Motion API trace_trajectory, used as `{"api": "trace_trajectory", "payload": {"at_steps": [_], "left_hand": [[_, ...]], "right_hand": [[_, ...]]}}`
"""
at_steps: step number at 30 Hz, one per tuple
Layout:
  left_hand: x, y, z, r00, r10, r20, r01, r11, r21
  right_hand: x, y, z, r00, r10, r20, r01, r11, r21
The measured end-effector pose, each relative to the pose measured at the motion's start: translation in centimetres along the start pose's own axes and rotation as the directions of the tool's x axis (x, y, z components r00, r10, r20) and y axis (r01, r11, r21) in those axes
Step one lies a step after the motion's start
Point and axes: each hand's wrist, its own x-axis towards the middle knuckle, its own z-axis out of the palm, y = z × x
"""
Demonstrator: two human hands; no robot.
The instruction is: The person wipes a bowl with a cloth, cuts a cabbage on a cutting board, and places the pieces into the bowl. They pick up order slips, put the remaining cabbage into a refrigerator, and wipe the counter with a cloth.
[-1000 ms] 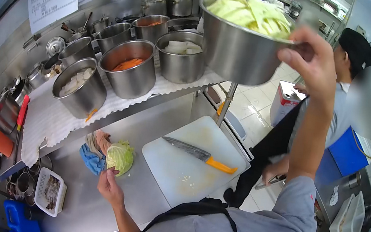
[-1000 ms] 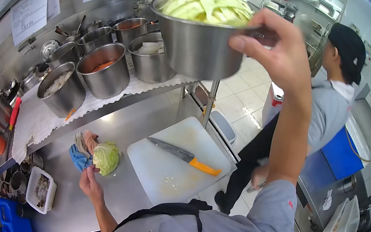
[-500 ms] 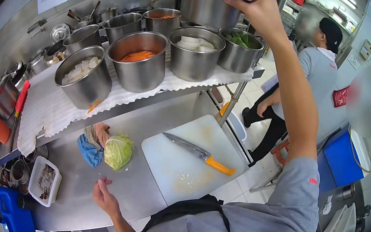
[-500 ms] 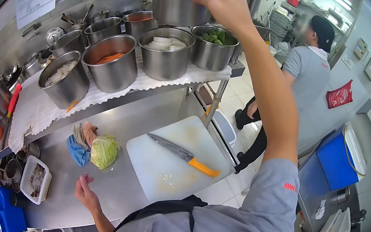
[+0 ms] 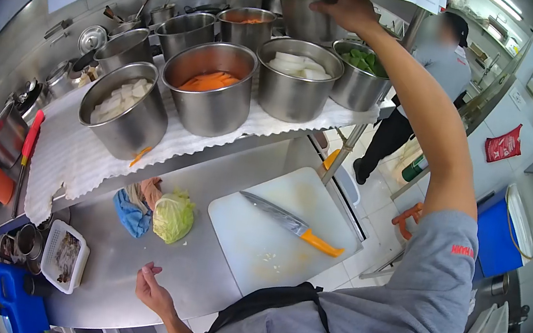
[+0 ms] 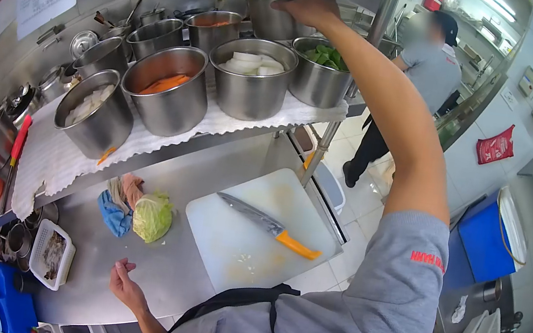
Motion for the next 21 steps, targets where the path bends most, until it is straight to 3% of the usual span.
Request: {"api": "trace_trajectory", "payload": {"at_steps": [5,8,11,13,14,16,18,19,20,21], "left_hand": [[0.2,0.2,0.2,1.0,-0.01,-0.011,0.01,0.999,0.052],[0.2,0.2,0.4,1.0,-0.003,-0.002,0.003,0.998,0.058],[0.1,-0.3,0.6,1.0,-0.005,-0.001,0.005,0.999,0.039],[-0.1,0.1,0.4,1.0,0.02,0.02,-0.022,0.995,0.095],[0.3,0.4,0.8,0.998,0.062,0.031,-0.065,0.99,0.128],[0.7,0.3,1.4,0.997,0.071,0.024,-0.072,0.994,0.081],[1.3,1.7,1.2,0.996,0.088,0.031,-0.09,0.993,0.078],[2.0,3.2,0.7,0.994,0.108,0.032,-0.11,0.992,0.065],[3.0,4.9,0.2,0.977,0.214,-0.002,-0.214,0.974,0.077],[4.0,6.8,-0.5,0.948,0.315,-0.034,-0.311,0.946,0.095]], "right_hand": [[0.7,0.8,2.6,0.996,-0.021,0.09,0.014,0.997,0.077],[0.4,0.7,2.9,0.977,0.066,0.202,-0.086,0.992,0.092],[-0.1,0.8,3.0,0.956,0.019,0.294,-0.04,0.997,0.063],[-0.5,0.9,2.6,0.895,0.017,0.445,-0.074,0.991,0.11],[-0.8,0.8,2.2,0.9,0.019,0.435,-0.074,0.991,0.108],[-1.4,0.6,0.1,0.904,-0.14,0.404,0.144,0.989,0.021],[-4.3,-0.5,-1.9,0.986,-0.076,0.149,0.082,0.996,-0.034],[-5.8,0.7,-1.5,0.974,-0.214,-0.079,0.215,0.977,0.0],[-7.4,0.1,-3.9,0.971,-0.237,0.021,0.235,0.969,0.079],[-9.0,0.5,-5.3,0.973,-0.232,0.005,0.231,0.97,0.072]]}}
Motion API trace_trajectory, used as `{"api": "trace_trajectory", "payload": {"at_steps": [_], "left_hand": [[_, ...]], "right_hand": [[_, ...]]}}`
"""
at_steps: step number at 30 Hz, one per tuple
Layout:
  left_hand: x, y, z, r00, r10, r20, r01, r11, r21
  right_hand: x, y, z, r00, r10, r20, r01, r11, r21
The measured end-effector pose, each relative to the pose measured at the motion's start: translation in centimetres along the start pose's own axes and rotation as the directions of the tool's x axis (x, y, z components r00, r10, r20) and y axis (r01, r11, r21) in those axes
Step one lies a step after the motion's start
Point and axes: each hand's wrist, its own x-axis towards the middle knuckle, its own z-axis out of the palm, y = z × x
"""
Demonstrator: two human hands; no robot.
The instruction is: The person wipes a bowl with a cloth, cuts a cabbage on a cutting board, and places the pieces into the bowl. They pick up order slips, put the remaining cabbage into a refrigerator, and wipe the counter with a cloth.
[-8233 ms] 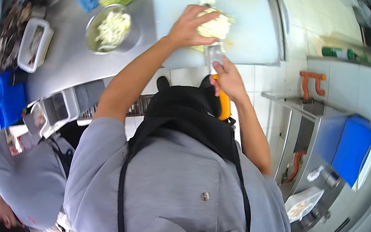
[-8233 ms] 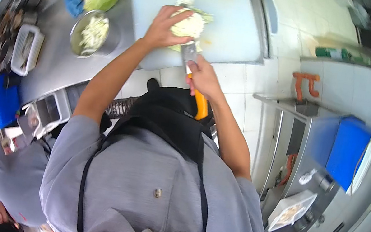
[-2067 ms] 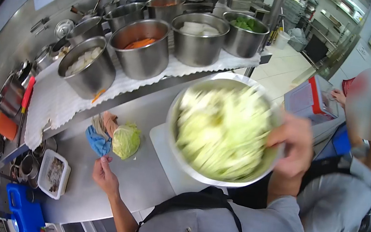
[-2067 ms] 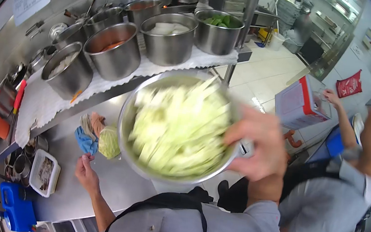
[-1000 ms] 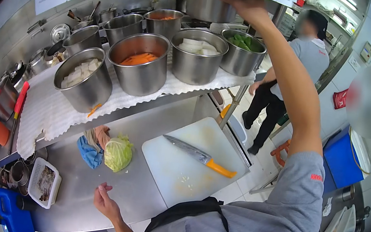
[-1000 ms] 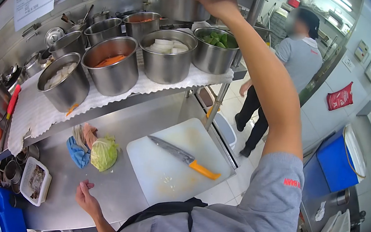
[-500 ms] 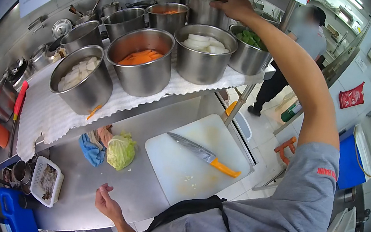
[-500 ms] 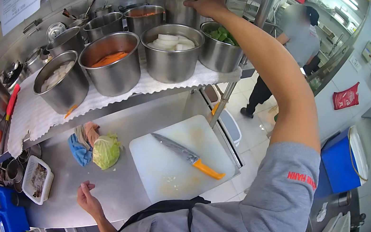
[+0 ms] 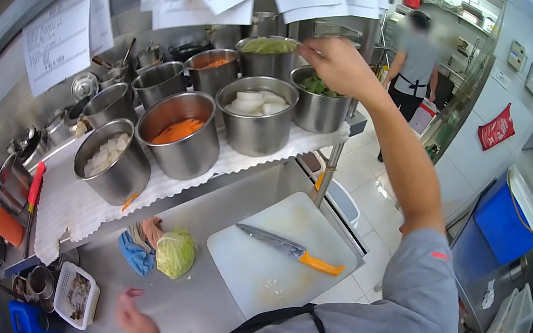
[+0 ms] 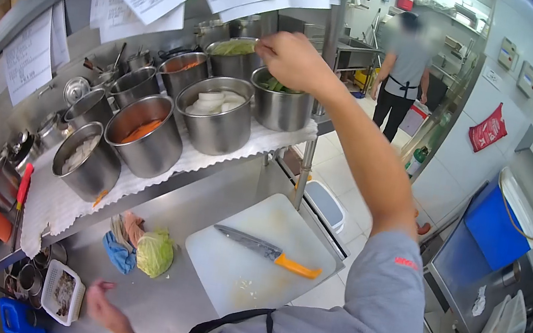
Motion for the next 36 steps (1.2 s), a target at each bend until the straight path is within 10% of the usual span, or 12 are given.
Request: {"api": "trace_trajectory", "payload": {"at_steps": [3,5,6,8,11,18,28,31,36], "left_hand": [[6.1,4.9,-2.8,0.965,0.252,-0.071,-0.261,0.945,-0.198],[11.2,10.2,-2.2,0.766,0.642,-0.043,-0.631,0.762,0.142],[13.6,14.0,-0.6,0.984,0.154,-0.093,-0.18,0.847,-0.501],[19.2,18.5,1.1,0.937,0.133,0.322,0.163,0.652,-0.741],[23.7,22.5,5.0,0.866,0.146,0.478,0.367,0.463,-0.807],[19.5,25.0,11.7,0.957,0.137,0.257,0.14,0.559,-0.818],[17.0,31.2,18.8,0.968,0.143,0.206,0.089,0.573,-0.814],[16.4,32.0,20.4,0.997,0.07,-0.024,-0.055,0.496,-0.866],[17.0,32.2,21.0,0.996,0.017,0.086,0.065,0.508,-0.859]], "right_hand": [[-4.4,0.1,-2.9,0.919,0.394,-0.005,-0.262,0.62,0.739],[-4.9,1.3,-4.1,0.808,0.588,-0.023,-0.134,0.222,0.966],[-4.2,1.9,-4.7,0.81,0.587,-0.018,-0.132,0.213,0.968],[-2.3,1.9,-5.9,0.84,0.543,0.024,0.08,-0.167,0.983],[-0.3,1.3,-5.8,0.876,0.481,0.04,0.077,-0.221,0.972],[-0.2,-1.4,-3.5,0.873,0.437,-0.218,0.199,0.089,0.976],[0.8,-4.9,-3.7,0.947,0.292,-0.131,0.159,-0.077,0.984],[0.5,-4.5,-4.7,0.978,0.207,-0.015,0.096,-0.389,0.916],[1.0,-5.5,-5.4,0.919,0.365,-0.149,0.108,0.129,0.986]]}}
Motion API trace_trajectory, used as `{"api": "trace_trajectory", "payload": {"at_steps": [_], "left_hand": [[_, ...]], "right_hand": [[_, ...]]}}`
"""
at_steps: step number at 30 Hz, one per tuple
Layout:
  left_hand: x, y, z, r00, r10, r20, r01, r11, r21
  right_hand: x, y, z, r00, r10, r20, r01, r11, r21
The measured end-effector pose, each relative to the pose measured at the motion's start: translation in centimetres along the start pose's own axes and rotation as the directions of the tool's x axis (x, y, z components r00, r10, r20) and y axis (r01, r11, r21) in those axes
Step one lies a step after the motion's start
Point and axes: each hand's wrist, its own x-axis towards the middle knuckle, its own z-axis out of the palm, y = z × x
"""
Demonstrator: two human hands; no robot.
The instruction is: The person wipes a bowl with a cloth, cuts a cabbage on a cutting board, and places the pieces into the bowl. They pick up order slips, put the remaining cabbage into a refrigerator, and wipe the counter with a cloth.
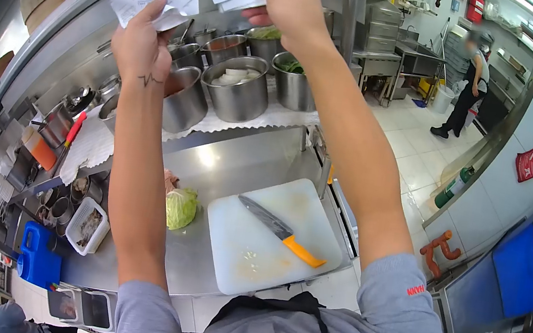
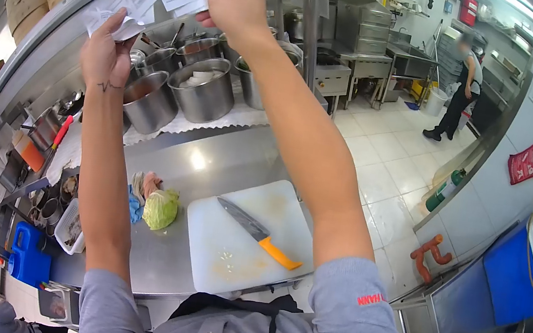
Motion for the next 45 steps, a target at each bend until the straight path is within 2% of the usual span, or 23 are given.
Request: {"api": "trace_trajectory", "payload": {"at_steps": [4,6,7,8,10,12,16,18,20,22,24,26,27,28,30,32,34,36,38,40,41,43,45], "left_hand": [[-1.1,-0.9,-1.8,0.998,-0.035,0.049,0.032,0.998,0.049],[-3.1,-1.4,-2.6,0.997,-0.038,0.063,0.037,0.999,0.018],[-4.7,-1.6,-2.4,0.992,-0.102,0.078,0.104,0.994,-0.03],[-6.2,-2.0,-2.1,0.982,-0.167,0.093,0.175,0.981,-0.079],[-8.6,-2.9,-1.6,0.977,-0.173,0.121,0.186,0.978,-0.099],[-11.1,-3.5,-1.5,0.969,-0.195,0.148,0.212,0.972,-0.105],[-15.5,-3.7,-2.3,0.962,-0.221,0.161,0.233,0.971,-0.059],[-17.7,-4.3,-2.7,0.989,-0.114,0.097,0.109,0.992,0.059],[-19.5,-4.5,-3.6,0.973,-0.206,0.106,0.197,0.976,0.089],[-21.3,-5.1,-4.6,0.944,-0.291,0.156,0.231,0.919,0.319],[-23.0,-5.9,-5.1,0.948,-0.285,0.142,0.222,0.912,0.346],[-24.5,-8.0,-6.6,0.948,-0.185,0.26,0.094,0.94,0.328],[-25.1,-8.6,-7.4,0.923,-0.176,0.342,0.05,0.937,0.346],[-25.8,-8.9,-8.0,0.92,-0.185,0.347,0.062,0.939,0.338],[-27.5,-8.9,-9.4,0.912,-0.221,0.347,0.102,0.939,0.33],[-28.6,-8.0,-10.6,0.895,-0.33,0.299,0.216,0.909,0.357],[-30.0,-7.2,-11.9,0.856,-0.451,0.253,0.335,0.857,0.391],[-32.5,-6.7,-12.7,0.873,-0.422,0.245,0.184,0.75,0.635],[-34.5,-6.4,-14.3,0.841,-0.484,0.243,0.242,0.737,0.632],[-36.1,-6.4,-15.4,0.663,-0.691,0.287,0.5,0.694,0.518],[-37.7,-5.9,-14.6,0.63,-0.712,0.311,0.525,0.685,0.505],[-38.2,-4.4,-15.1,0.589,-0.77,0.243,0.768,0.628,0.125],[-38.9,-5.8,-14.4,0.541,-0.815,0.208,0.801,0.575,0.168]], "right_hand": [[-0.2,2.6,-0.2,0.998,-0.013,0.061,0.012,1.0,0.015],[-2.3,3.4,-0.8,1.0,0.007,0.029,-0.005,0.998,-0.063],[-3.7,3.9,-0.3,1.0,0.026,0.01,-0.026,0.998,0.051],[-4.9,4.3,0.1,0.999,0.03,0.014,-0.031,0.998,0.049],[-7.5,4.8,0.5,0.984,0.025,0.178,-0.06,0.979,0.194],[-10.0,3.9,0.0,0.975,0.087,0.205,-0.139,0.957,0.255],[-14.2,4.7,-2.5,0.941,0.183,0.286,-0.276,0.902,0.333],[-15.8,5.6,-5.1,0.914,0.201,0.353,-0.341,0.851,0.399],[-17.6,5.1,-6.6,0.948,0.137,0.286,-0.236,0.908,0.347],[-19.7,3.8,-6.9,0.93,0.253,0.266,-0.341,0.866,0.366],[-21.5,4.0,-6.1,0.983,0.104,0.149,-0.116,0.99,0.076],[-23.4,4.7,-5.2,0.98,0.176,0.096,-0.185,0.979,0.087],[-24.5,5.2,-4.8,0.997,0.063,0.046,-0.061,0.997,-0.038],[-25.5,5.5,-4.4,0.998,-0.062,0.016,0.064,0.983,-0.169],[-27.7,5.7,-3.4,0.999,-0.027,-0.028,0.018,0.962,-0.274],[-29.2,5.6,-2.3,0.967,0.222,-0.121,-0.224,0.975,0.0],[-31.4,7.0,-1.4,0.96,0.2,-0.196,-0.212,0.976,-0.045],[-34.3,7.6,-0.7,0.903,0.329,-0.276,-0.355,0.934,-0.045],[-37.4,9.2,-0.5,0.864,0.338,-0.373,-0.383,0.923,-0.05],[-39.2,9.2,-2.7,0.844,0.41,-0.345,-0.491,0.851,-0.188],[-39.8,8.9,-3.3,0.839,0.383,-0.387,-0.489,0.843,-0.225],[-40.9,8.1,-2.6,0.785,0.455,-0.421,-0.562,0.809,-0.172],[-41.6,7.9,-4.7,0.736,0.499,-0.458,-0.625,0.761,-0.175]]}}
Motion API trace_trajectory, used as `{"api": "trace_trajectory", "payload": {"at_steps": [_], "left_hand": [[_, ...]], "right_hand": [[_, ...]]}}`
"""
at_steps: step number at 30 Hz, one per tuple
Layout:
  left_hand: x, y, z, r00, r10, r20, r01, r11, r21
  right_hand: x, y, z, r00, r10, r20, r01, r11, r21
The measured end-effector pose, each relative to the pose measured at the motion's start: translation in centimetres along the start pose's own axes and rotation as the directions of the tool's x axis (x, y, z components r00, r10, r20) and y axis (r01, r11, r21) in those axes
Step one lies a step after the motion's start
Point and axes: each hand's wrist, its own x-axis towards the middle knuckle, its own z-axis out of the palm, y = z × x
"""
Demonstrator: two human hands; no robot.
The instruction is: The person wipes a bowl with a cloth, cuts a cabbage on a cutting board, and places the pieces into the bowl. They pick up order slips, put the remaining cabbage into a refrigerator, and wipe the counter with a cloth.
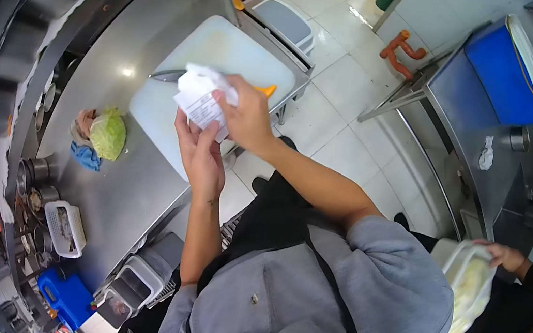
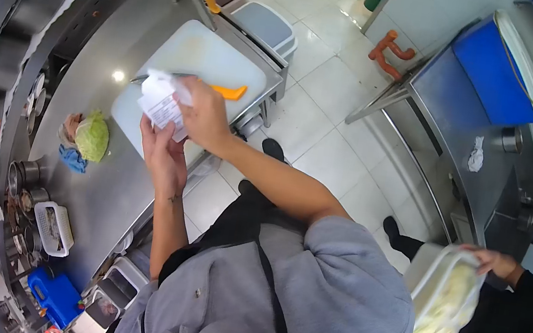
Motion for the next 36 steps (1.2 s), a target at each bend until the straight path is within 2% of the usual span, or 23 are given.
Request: {"api": "trace_trajectory", "payload": {"at_steps": [1,2,3,6,7,9,10,15,16,17,18,19,21,22,23,25,27,29,30,32,34,35,36], "left_hand": [[0.2,-0.5,-0.5,0.996,-0.058,-0.065,0.061,0.997,0.043],[0.9,-1.1,-1.4,0.974,-0.208,-0.089,0.212,0.976,0.044],[1.2,-1.3,-2.0,0.972,-0.211,-0.103,0.217,0.974,0.056],[2.2,-2.7,-0.6,0.97,-0.238,-0.054,0.244,0.933,0.266],[2.4,-3.3,-0.1,0.968,-0.238,-0.078,0.25,0.928,0.277],[3.3,-5.4,1.5,0.963,-0.26,0.069,0.254,0.964,0.075],[4.0,-5.5,3.3,0.952,-0.3,0.065,0.291,0.949,0.118],[8.6,-7.6,10.2,0.938,-0.318,-0.139,0.328,0.943,0.057],[9.6,-7.8,11.2,0.943,-0.316,-0.104,0.323,0.944,0.065],[10.6,-8.3,12.1,0.948,-0.31,-0.074,0.315,0.947,0.068],[11.4,-8.9,12.1,0.957,-0.286,-0.05,0.29,0.934,0.208],[11.8,-9.0,12.3,0.953,-0.296,-0.071,0.304,0.93,0.207],[12.9,-9.6,13.3,0.958,-0.278,-0.075,0.282,0.85,0.446],[12.9,-11.4,13.2,0.977,-0.175,-0.119,0.212,0.807,0.552],[13.2,-12.3,13.3,0.974,-0.182,-0.133,0.225,0.804,0.551],[13.9,-13.5,13.4,0.941,-0.273,-0.198,0.314,0.925,0.216],[14.4,-13.8,12.7,0.917,-0.337,-0.212,0.369,0.92,0.134],[13.8,-13.0,12.6,0.975,-0.217,-0.045,0.201,0.785,0.585],[13.2,-12.8,11.5,0.979,-0.201,-0.013,0.165,0.761,0.627],[11.9,-10.7,10.6,0.974,-0.22,-0.052,0.205,0.762,0.614],[10.2,-9.7,9.1,0.969,-0.212,-0.126,0.244,0.755,0.609],[9.8,-9.7,8.4,0.97,-0.172,-0.17,0.241,0.761,0.603],[9.0,-9.1,7.5,0.972,-0.139,-0.188,0.23,0.716,0.659]], "right_hand": [[-0.2,0.9,-0.2,0.962,-0.27,0.032,0.271,0.958,-0.088],[-0.4,1.8,0.3,0.853,-0.514,0.087,0.522,0.841,-0.143],[-0.7,2.5,0.4,0.859,-0.504,0.086,0.511,0.85,-0.129],[-0.5,3.2,-2.1,0.836,-0.468,0.287,0.549,0.708,-0.444],[-0.3,3.2,-2.7,0.839,-0.46,0.292,0.545,0.723,-0.425],[1.2,2.8,-5.1,0.898,-0.234,0.373,0.417,0.721,-0.553],[2.1,3.1,-6.1,0.889,-0.192,0.416,0.42,0.705,-0.571],[8.4,3.6,-14.2,0.786,-0.177,0.592,0.415,0.861,-0.293],[9.6,3.9,-15.7,0.81,-0.061,0.583,0.127,0.989,-0.073],[10.8,4.1,-17.0,0.794,0.06,0.605,-0.185,0.972,0.146],[11.4,4.4,-17.6,0.8,0.128,0.586,-0.245,0.961,0.126],[11.6,4.7,-17.9,0.79,0.141,0.597,-0.266,0.956,0.125],[12.1,5.9,-17.8,0.75,0.239,0.616,-0.403,0.905,0.14],[11.9,6.8,-16.9,0.832,0.316,0.456,-0.43,0.887,0.17],[12.2,7.3,-16.8,0.824,0.326,0.464,-0.443,0.881,0.167],[13.2,8.5,-16.7,0.939,0.143,0.312,-0.132,0.99,-0.057],[15.5,10.2,-17.3,0.947,0.237,0.216,-0.219,0.97,-0.103],[19.4,15.5,-18.4,0.937,0.302,0.177,-0.283,0.951,-0.124],[21.4,20.6,-19.1,0.94,0.293,0.175,-0.275,0.954,-0.12],[25.2,26.2,-19.9,0.877,0.48,0.026,-0.472,0.87,-0.141],[28.1,30.9,-20.4,0.723,0.684,0.098,-0.625,0.708,-0.327],[29.4,35.2,-20.9,0.783,0.594,0.185,-0.35,0.666,-0.659],[30.3,42.2,-20.7,0.799,0.499,0.337,0.026,0.531,-0.847]]}}
